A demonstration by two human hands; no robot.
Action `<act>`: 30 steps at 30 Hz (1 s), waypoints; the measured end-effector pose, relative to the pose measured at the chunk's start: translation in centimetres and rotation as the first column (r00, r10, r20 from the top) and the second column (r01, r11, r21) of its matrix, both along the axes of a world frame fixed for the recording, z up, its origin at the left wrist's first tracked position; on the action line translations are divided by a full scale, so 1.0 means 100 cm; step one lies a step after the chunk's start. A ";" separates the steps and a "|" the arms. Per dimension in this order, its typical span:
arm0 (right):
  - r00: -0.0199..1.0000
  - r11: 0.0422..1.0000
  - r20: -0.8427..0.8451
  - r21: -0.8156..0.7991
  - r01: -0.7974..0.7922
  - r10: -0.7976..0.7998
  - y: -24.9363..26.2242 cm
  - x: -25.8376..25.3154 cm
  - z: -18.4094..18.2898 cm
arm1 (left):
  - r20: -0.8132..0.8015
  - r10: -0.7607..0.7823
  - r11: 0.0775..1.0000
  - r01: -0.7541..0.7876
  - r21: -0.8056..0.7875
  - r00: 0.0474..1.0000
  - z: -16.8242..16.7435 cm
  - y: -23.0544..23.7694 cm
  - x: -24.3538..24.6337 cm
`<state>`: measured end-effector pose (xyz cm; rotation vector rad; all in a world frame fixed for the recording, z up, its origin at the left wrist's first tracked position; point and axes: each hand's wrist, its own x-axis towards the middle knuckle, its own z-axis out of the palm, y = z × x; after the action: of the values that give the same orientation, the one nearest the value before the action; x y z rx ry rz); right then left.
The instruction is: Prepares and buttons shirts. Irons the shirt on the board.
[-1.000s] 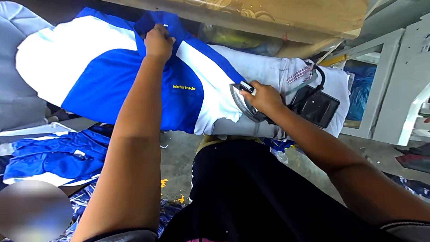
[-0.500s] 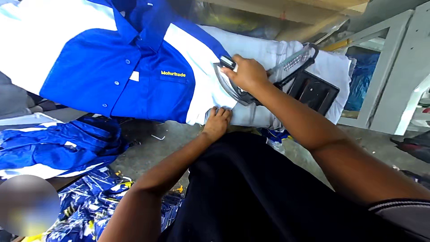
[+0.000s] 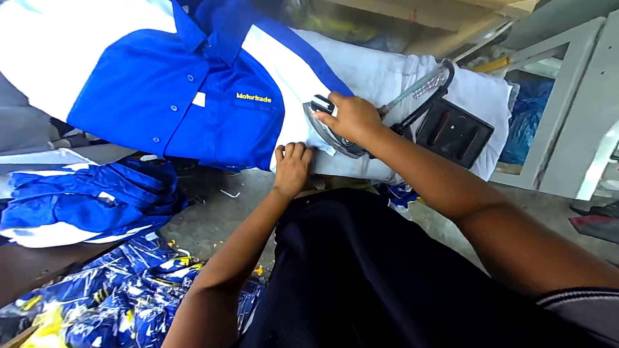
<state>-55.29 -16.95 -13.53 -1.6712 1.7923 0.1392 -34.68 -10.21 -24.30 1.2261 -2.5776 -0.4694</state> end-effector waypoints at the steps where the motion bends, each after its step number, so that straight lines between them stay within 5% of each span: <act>1: 0.999 0.999 0.016 -0.001 -0.037 0.037 0.003 -0.003 -0.001 | 0.016 0.002 1.000 -0.002 -0.016 1.000 0.000 -0.002 0.001; 12: 0.999 0.999 0.028 -0.044 0.021 -0.020 0.073 -0.011 -0.003 | -0.034 0.068 0.998 -0.068 0.017 0.997 -0.012 -0.011 0.002; 21: 0.999 0.999 0.030 -0.007 0.044 -0.044 0.049 0.030 0.001 | -0.089 0.107 0.994 -0.105 0.033 0.990 -0.006 -0.015 0.017; 24: 0.999 0.994 0.044 -0.106 -0.018 0.023 0.079 0.017 -0.007 | -0.127 0.240 0.966 -0.223 0.134 0.962 0.015 -0.014 0.050; 30: 1.000 1.000 0.000 -0.001 0.002 -0.002 0.068 0.023 0.000 | -0.082 0.576 0.815 -0.564 0.134 0.813 0.027 -0.009 0.126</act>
<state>-52.98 -10.13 -13.54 -1.6703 1.7939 0.1380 -22.08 -11.14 -21.58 1.8527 -1.9566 -0.5217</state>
